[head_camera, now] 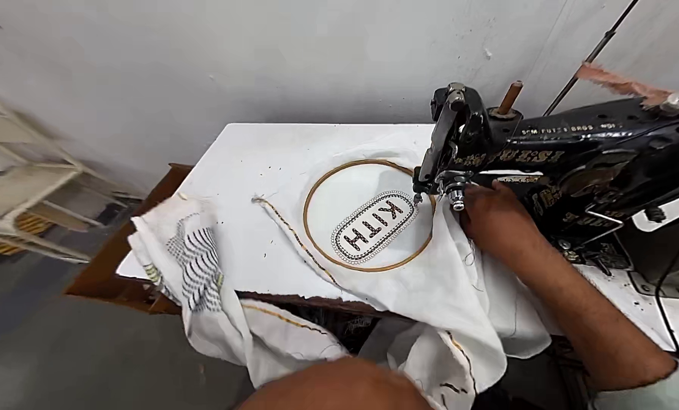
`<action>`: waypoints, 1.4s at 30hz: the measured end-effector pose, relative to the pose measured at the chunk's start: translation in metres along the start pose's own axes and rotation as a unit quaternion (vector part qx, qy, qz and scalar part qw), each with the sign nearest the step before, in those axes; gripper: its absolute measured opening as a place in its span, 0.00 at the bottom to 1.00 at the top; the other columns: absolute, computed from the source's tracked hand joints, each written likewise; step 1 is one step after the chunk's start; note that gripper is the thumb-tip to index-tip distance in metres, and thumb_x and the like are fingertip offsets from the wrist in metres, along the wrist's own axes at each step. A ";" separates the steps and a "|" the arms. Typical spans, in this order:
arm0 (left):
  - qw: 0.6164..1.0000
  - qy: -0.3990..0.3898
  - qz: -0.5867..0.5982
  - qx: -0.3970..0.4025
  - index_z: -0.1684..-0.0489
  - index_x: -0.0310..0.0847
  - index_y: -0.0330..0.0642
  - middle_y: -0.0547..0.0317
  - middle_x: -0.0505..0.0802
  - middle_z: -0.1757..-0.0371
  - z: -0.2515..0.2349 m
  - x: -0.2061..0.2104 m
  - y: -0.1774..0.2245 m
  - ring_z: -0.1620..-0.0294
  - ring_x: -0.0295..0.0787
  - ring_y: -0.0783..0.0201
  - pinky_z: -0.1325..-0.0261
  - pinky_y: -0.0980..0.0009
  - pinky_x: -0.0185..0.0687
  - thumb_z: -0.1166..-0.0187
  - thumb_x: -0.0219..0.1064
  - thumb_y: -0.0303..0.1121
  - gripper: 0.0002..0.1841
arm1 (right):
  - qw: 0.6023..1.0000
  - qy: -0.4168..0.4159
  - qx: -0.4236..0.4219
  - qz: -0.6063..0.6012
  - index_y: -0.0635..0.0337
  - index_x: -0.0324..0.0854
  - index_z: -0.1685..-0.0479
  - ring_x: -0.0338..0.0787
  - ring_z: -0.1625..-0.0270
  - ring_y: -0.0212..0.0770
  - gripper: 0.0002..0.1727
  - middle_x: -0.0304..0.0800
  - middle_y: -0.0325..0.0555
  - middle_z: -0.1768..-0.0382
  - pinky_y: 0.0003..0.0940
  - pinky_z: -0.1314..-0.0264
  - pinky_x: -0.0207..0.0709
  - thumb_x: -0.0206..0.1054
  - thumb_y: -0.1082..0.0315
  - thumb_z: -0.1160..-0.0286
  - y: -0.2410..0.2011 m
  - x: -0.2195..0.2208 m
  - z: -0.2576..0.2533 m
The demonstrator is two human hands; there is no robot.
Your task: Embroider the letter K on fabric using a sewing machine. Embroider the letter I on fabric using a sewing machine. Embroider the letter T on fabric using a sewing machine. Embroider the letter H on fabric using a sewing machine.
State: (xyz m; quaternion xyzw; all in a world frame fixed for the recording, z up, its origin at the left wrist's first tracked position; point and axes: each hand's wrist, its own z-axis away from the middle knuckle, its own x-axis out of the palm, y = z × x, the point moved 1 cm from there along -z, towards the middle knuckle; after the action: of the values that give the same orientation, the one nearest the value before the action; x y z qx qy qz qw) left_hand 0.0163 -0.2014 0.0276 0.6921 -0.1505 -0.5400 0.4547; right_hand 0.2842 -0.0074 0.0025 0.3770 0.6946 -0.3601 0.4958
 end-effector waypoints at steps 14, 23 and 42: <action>0.841 0.302 -0.366 -0.260 0.62 0.89 0.40 0.55 0.90 0.65 0.048 -0.089 -0.094 0.63 0.90 0.56 0.59 0.52 0.87 0.14 0.60 0.39 0.14 | 0.991 -0.086 0.095 -0.049 0.82 0.72 0.28 0.81 0.28 0.76 0.28 0.78 0.82 0.33 0.70 0.32 0.76 0.61 0.66 0.19 -0.048 0.004 0.023; 0.855 0.361 -0.290 -0.235 0.39 0.89 0.40 0.49 0.89 0.34 0.080 -0.074 -0.118 0.33 0.83 0.49 0.34 0.47 0.77 0.16 0.61 0.50 0.23 | 0.987 -0.098 -0.053 -0.112 0.76 0.75 0.25 0.78 0.22 0.67 0.28 0.74 0.70 0.21 0.59 0.20 0.69 0.59 0.87 0.29 0.013 -0.013 -0.005; 0.943 0.191 -0.273 -0.020 0.42 0.89 0.42 0.53 0.92 0.45 -0.073 -0.175 -0.129 0.47 0.90 0.62 0.42 0.61 0.86 0.13 0.58 0.38 0.15 | 0.975 0.021 -0.182 -0.126 0.51 0.85 0.72 0.86 0.67 0.34 0.21 0.85 0.33 0.74 0.35 0.68 0.79 0.45 0.61 0.21 -0.011 -0.023 0.088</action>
State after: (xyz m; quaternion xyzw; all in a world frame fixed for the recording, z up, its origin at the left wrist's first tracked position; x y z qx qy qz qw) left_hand -0.0210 0.0247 0.0330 0.7879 0.1449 -0.5037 0.3234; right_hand 0.3168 -0.0934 0.0044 0.1971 0.8006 -0.2793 0.4921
